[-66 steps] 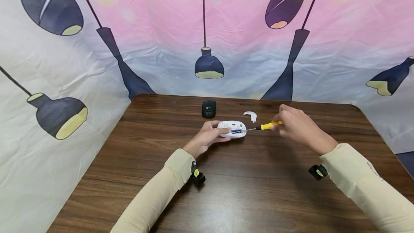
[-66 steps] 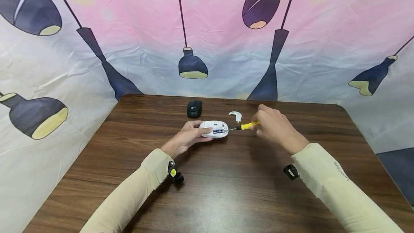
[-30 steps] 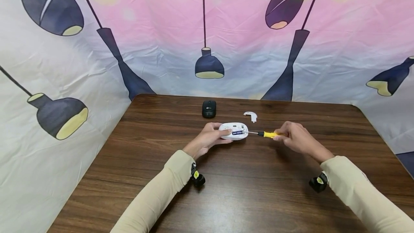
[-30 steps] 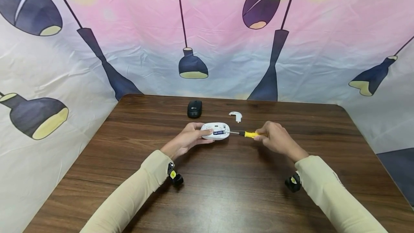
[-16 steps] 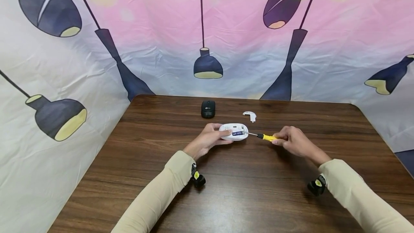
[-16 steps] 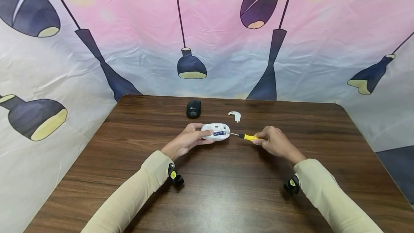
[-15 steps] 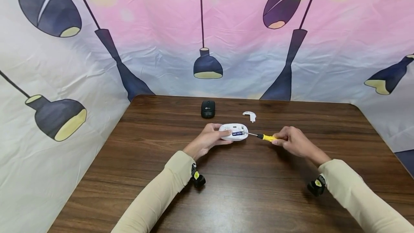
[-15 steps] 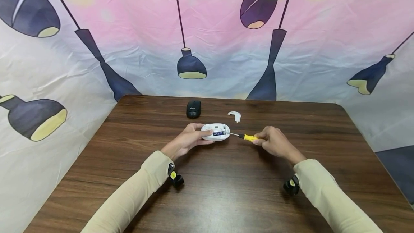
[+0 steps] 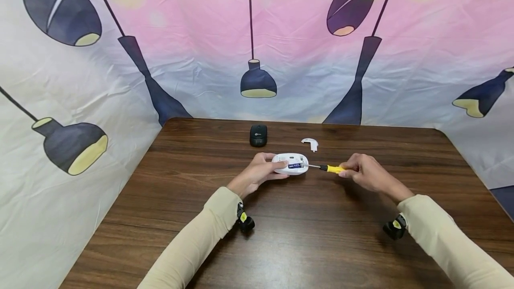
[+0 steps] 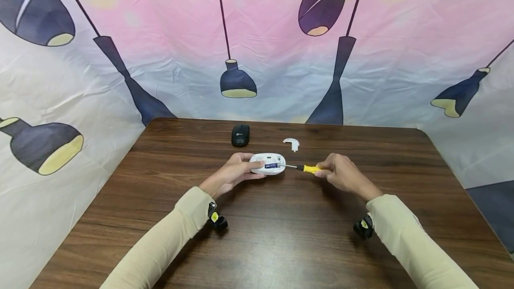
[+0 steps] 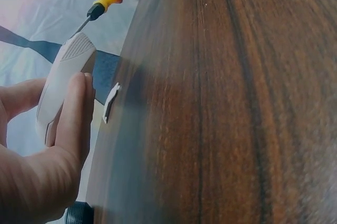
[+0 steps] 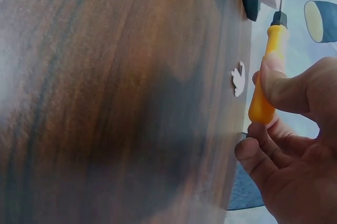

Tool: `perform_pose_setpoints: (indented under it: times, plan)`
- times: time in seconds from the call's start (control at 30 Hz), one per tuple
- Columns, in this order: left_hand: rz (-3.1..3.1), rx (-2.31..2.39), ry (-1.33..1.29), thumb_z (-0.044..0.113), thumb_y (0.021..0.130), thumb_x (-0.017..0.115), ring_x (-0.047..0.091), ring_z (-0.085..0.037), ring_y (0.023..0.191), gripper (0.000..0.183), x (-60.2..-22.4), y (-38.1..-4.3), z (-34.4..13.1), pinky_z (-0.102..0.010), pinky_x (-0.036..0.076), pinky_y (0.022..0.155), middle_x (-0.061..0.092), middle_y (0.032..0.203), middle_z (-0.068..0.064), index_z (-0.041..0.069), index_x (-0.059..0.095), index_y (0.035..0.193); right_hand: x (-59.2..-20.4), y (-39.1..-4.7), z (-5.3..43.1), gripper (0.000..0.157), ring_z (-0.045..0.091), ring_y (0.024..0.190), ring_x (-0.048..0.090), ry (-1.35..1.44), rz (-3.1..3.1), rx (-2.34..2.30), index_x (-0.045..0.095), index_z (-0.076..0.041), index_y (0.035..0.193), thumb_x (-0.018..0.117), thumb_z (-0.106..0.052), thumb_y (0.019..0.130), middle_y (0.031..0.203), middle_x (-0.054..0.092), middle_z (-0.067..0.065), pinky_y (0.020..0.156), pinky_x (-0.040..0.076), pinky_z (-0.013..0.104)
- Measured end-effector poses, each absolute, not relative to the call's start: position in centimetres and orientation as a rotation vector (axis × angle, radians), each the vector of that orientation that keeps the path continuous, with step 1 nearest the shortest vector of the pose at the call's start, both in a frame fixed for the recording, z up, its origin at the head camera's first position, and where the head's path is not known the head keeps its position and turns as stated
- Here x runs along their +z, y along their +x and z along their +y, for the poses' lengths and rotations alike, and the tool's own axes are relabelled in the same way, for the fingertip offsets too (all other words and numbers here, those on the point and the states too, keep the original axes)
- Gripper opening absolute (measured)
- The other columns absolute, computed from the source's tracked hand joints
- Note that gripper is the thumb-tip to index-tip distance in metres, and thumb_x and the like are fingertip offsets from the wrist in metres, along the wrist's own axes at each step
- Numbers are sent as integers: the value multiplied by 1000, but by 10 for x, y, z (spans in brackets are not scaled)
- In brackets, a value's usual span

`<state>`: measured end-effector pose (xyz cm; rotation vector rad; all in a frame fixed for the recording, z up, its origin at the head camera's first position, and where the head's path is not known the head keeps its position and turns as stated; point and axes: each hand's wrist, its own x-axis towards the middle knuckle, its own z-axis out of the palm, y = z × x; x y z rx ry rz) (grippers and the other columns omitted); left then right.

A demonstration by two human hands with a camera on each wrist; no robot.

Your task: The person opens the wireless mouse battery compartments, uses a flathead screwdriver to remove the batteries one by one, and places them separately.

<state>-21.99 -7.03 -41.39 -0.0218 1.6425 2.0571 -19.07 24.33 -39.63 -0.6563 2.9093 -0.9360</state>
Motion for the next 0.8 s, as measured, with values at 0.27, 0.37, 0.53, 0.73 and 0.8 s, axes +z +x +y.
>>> perform_pose_setpoints:
  times: [0.27,0.37,0.53,0.73,0.8]
  plan:
    - [1625,2047,-15,-4,98,62,66,-29,103,46,-415,-219,-71,-38,62,90,57,126,-30,-17,43,137,-409,-192,241,17,13,77,55,-658,2860,-1041,77,7,104,76,-2,89,89,70,8,59,46,22]
    - [1608,2054,-20,-4,98,63,66,-28,103,46,-416,-220,-71,-37,62,90,57,126,-29,-16,42,137,-410,-191,241,20,15,78,56,-627,2822,-1078,76,8,107,75,-2,90,92,71,10,60,47,22]
    - [1596,2049,-26,-4,98,62,66,-28,104,46,-416,-221,-71,-37,62,90,57,126,-28,-16,42,138,-411,-191,241,22,18,80,57,-580,2773,-1096,73,9,111,73,-2,92,96,71,12,61,48,21]
    - [1597,2031,-6,-4,98,62,66,-27,104,43,-416,-220,-71,-37,61,91,57,126,-28,-16,45,136,-413,-192,241,23,18,81,57,-556,2744,-1099,73,9,113,72,-4,93,98,71,13,63,49,21]
    - [1601,2020,4,-3,98,62,66,-27,104,41,-415,-220,-71,-37,61,91,58,126,-27,-15,47,135,-414,-192,242,24,18,82,58,-552,2733,-1105,73,9,113,72,-5,93,98,72,13,64,50,21]
